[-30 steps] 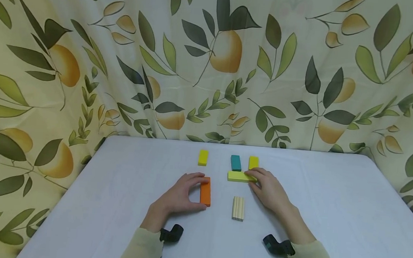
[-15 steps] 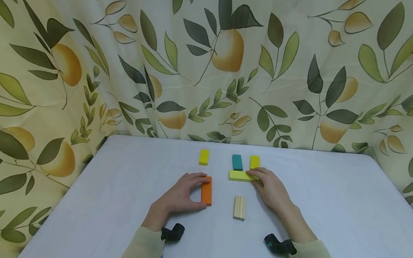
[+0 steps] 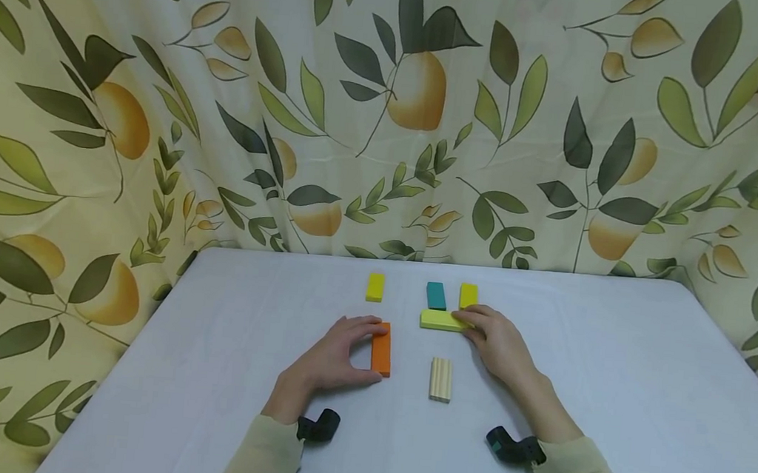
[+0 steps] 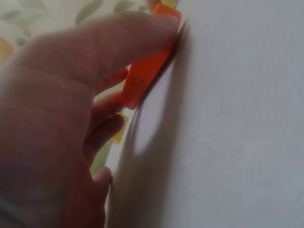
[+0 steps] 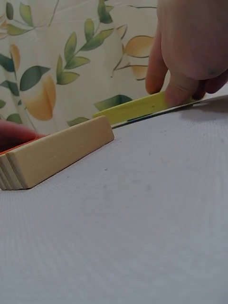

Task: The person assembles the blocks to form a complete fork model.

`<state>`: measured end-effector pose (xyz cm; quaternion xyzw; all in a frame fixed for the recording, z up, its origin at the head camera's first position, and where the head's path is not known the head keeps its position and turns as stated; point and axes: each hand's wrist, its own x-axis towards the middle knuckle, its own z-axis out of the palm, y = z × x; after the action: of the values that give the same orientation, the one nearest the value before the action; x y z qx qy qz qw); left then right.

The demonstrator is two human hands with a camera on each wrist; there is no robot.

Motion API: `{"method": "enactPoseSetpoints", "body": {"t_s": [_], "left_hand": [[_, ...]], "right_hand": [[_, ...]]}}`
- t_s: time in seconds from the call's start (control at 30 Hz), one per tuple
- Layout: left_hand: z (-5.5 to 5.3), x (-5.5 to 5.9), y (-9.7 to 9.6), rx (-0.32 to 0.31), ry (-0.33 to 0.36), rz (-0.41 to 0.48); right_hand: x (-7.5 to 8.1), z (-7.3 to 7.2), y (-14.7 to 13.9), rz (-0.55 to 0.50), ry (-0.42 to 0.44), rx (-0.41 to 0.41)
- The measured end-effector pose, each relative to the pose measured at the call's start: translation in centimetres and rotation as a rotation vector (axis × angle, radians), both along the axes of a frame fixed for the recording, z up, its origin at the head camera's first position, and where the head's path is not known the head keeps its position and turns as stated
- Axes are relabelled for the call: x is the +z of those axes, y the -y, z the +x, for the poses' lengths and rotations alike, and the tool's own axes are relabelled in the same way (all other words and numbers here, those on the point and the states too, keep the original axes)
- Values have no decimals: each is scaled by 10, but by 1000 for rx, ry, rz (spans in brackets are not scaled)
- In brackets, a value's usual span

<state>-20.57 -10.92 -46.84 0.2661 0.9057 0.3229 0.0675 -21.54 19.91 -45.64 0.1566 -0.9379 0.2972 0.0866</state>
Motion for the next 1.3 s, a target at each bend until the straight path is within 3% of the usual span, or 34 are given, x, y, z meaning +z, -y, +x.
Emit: {"method": "enactPoseSetpoints", "body": {"t_s": [0.63,1.3], "left_hand": [[1,2,-13,-4,43,-4],[0,5,-25,-35,31,-7]], "right_hand": [[2,-4,12,13,-2,12],[-1,-8,19,35,-2,10]]}}
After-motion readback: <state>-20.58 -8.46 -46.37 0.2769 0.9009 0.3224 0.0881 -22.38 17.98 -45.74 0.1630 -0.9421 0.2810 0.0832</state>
